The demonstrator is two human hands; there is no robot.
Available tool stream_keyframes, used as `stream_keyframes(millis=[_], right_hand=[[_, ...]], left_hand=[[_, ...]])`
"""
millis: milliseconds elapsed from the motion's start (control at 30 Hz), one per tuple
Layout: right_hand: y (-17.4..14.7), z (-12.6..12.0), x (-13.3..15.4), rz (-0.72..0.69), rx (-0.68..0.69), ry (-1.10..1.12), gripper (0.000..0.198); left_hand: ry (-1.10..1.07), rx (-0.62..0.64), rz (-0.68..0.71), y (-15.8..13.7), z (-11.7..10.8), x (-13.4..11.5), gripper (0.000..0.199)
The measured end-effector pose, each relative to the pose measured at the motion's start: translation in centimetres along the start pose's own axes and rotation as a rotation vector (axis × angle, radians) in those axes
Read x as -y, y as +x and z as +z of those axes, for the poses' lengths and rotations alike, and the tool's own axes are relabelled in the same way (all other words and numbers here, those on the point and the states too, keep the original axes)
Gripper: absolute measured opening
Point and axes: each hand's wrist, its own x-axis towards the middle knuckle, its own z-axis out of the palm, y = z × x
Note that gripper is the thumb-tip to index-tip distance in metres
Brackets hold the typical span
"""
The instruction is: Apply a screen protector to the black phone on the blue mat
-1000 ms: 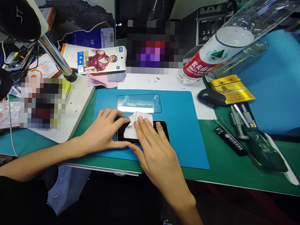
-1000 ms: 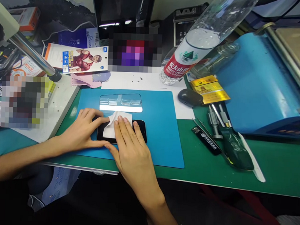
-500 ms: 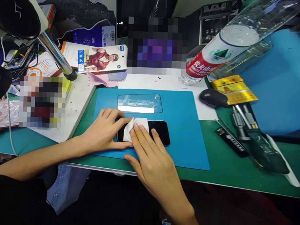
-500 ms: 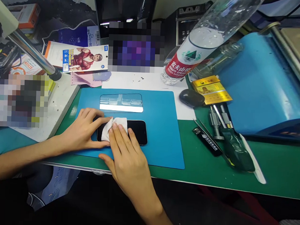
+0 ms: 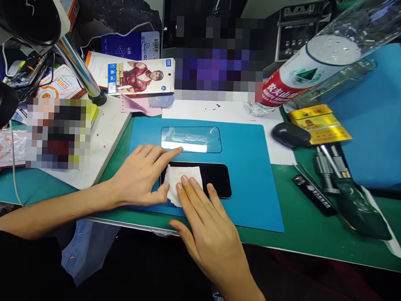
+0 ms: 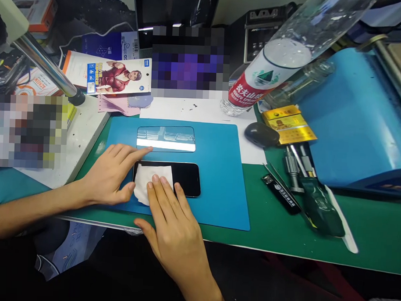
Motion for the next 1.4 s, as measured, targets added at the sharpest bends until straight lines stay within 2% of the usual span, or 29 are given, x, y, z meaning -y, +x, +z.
stream_keyframes(millis=[100,300,467,667,933,1200,1300,1400], right_hand=[[1.1,0.4,0.1,0.002,-0.009,-0.010,0.071],[4.7,1.6,0.5,0.047,-0.019,-0.033,0.063],[3.8,1.5,1.4,0.061,-0.008,-0.035,0.067],[1.1,1.1,2.2,0.027,0.003,-0.013,0.073],[5.0,2.2,1.9,0.090,0.001,0.011,0.066],[1.6,1.6,4.1,0.072,0.006,-0.019,0.067],[2.2,1.7,3.8,0.061,0.019,-0.031,0.065],[4.1,2.0,2.9,0.067,0.007,-0.020,0.065]], left_hand=[[-0.069,-0.057,-0.039,0.0,0.0,0.2,0.060],[-0.178,-0.192,-0.109,-0.2,0.1,0.1,0.053],[-0.192,-0.271,-0.113,-0.2,-0.1,-0.1,0.048],[-0.188,-0.287,-0.085,-0.2,0.1,-0.1,0.039],[-0.163,-0.344,-0.049,-0.2,0.0,0.2,0.024],[-0.178,-0.334,-0.038,-0.2,0.0,0.0,0.022],[-0.175,-0.334,-0.050,-0.2,0.0,0.0,0.024],[-0.171,-0.340,-0.054,-0.2,0.0,0.1,0.025]])
